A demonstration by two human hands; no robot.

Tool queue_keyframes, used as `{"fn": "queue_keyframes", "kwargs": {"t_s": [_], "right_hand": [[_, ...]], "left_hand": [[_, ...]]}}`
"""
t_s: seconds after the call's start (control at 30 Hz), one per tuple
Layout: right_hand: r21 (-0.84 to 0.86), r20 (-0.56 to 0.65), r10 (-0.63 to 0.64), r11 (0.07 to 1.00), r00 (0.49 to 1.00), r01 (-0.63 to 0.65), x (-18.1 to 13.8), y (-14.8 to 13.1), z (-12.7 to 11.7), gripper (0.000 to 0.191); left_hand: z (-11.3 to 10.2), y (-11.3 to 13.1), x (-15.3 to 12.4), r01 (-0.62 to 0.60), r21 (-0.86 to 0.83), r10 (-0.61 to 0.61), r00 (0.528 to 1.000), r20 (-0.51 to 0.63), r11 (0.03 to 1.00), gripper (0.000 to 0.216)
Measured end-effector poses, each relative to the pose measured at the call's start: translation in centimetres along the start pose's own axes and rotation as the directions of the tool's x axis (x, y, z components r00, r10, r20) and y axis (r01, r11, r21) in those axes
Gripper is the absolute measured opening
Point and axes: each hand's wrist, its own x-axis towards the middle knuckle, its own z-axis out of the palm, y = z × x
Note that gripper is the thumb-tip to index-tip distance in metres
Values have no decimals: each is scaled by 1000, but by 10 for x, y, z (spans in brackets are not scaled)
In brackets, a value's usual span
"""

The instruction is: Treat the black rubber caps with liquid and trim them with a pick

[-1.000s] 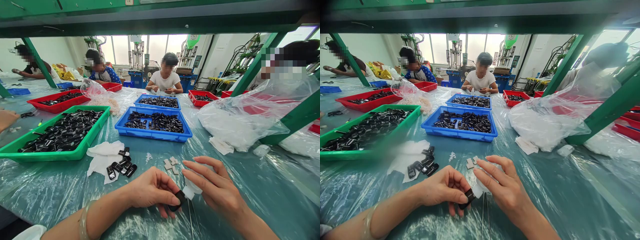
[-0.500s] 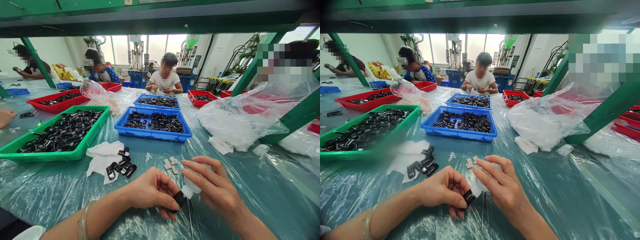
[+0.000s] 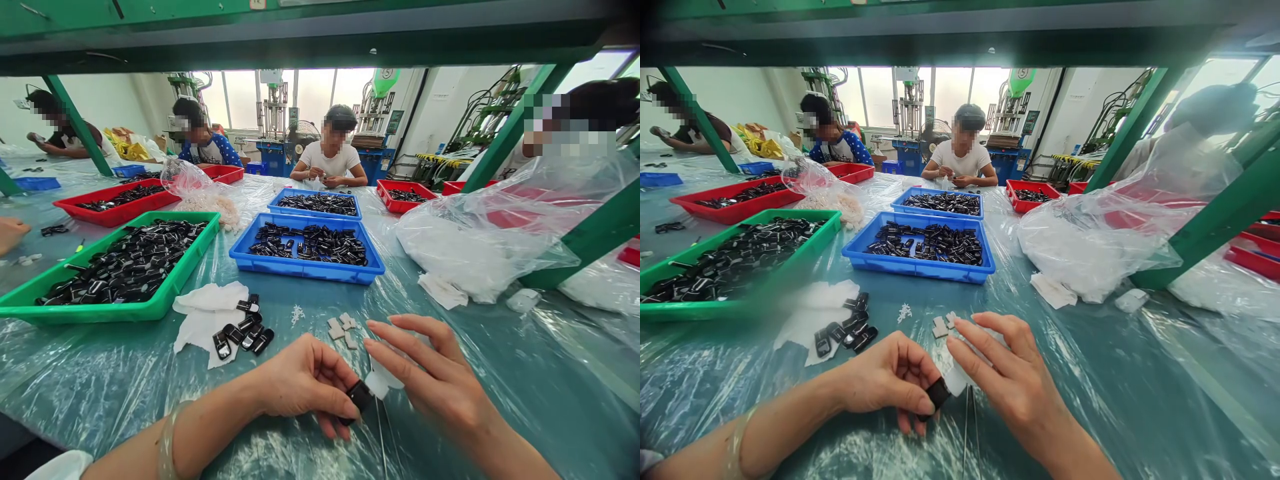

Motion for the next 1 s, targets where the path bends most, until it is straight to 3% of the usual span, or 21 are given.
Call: {"fn": "queue_keyframes", "kwargs": {"t_s": [0.47,1.0], "right_hand": [[-26,16,10,1000,1000,-9,-1,-2,1,29],[-75,-65,15,997,998,-20,8,-8,2,29]], "left_hand": [[1,-2,1,14,18,-14,1000,19,1000,27],[0,-6,3,1,3,-1,999,33,1000,29]]}}
